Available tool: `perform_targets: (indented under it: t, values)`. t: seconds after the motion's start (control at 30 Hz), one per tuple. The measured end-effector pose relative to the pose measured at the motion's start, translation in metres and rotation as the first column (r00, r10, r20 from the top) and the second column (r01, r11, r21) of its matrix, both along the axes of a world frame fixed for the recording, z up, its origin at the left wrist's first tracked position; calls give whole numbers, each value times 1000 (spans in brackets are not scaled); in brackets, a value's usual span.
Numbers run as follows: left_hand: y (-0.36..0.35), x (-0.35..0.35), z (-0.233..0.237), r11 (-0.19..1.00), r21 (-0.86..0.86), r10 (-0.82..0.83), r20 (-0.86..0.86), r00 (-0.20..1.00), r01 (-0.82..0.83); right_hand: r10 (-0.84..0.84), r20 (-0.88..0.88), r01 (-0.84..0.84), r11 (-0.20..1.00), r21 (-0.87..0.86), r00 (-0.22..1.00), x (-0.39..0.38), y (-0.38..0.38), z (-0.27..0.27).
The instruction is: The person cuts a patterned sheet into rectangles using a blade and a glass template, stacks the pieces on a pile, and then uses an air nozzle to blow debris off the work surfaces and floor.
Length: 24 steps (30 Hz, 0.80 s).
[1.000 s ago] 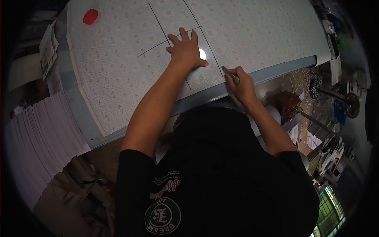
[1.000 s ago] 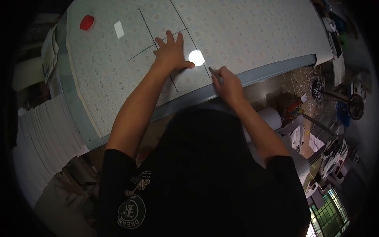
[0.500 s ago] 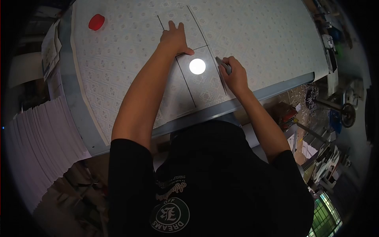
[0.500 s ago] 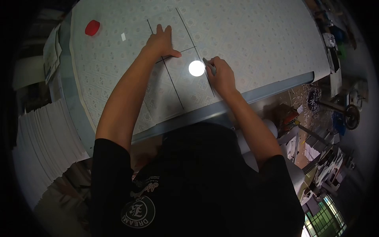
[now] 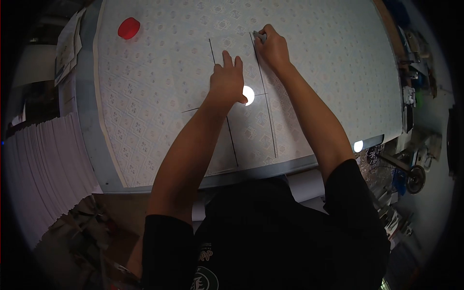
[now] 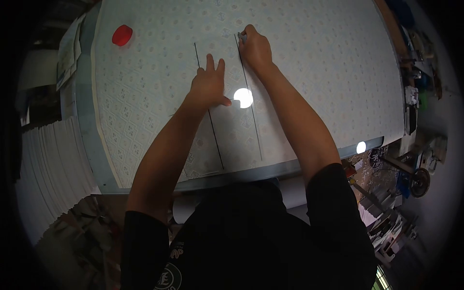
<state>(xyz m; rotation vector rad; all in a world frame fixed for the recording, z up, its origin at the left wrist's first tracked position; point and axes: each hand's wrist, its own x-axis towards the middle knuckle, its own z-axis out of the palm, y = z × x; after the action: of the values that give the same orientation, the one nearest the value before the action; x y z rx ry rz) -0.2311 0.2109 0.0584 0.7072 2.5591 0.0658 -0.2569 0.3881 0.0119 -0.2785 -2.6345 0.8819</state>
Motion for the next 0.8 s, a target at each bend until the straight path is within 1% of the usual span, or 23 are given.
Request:
perform_targets:
  t: [0.07,0.17,0.23,0.27,0.33,0.37,0.43,0.47,0.53,0.57,0.63,0.67,0.73,0.77,0.8]
  values:
    - [0,0,1,1000,-3,8,-20,1000,-8,2,-7,-2,1000,-16,1000,-9,0,0]
    - [1,0,4,1000,-3,28,-1,1000,-28,-24,11,24,999,-42,1000,-5,-3,-2]
    - [2,-1,6,999,1,51,30,998,-51,-56,-17,55,995,-80,998,-3,-5,-5]
    - [1,0,6,998,-5,56,32,998,-56,-51,-14,50,995,-85,999,-2,-5,-6]
    - [-3,-2,5,998,52,43,7,999,-43,-24,-27,21,993,-112,999,-1,1,-5]
    - [-7,-7,1,998,48,47,4,999,-47,-20,-30,16,993,-117,999,-1,6,-4]
    - [-15,-18,-7,988,153,-17,-47,999,24,71,66,-61,987,-151,995,-2,20,4]
    - [-18,-22,-9,989,148,-13,-47,999,20,75,66,-64,986,-156,995,-6,30,9]
    - [-19,-30,-3,972,226,60,26,998,-65,297,206,-282,954,-102,932,-16,51,22]
    - [-18,-30,-3,973,219,66,27,997,-70,304,205,-287,952,-109,930,-23,63,24]
    - [-15,-27,-3,981,158,131,-82,988,-117,559,191,-536,829,-161,807,-41,81,25]
    - [-14,-27,-3,982,149,133,-78,988,-120,563,190,-538,826,-170,804,-49,85,26]
    - [-10,-29,7,972,38,232,-27,972,-231,688,232,-659,725,-199,687,-63,90,33]
    - [-8,-27,8,972,31,233,-21,972,-232,690,233,-659,723,-207,685,-70,92,36]
    - [-6,-25,9,970,-38,237,-77,969,-240,735,242,-720,674,-164,633,-77,93,39]
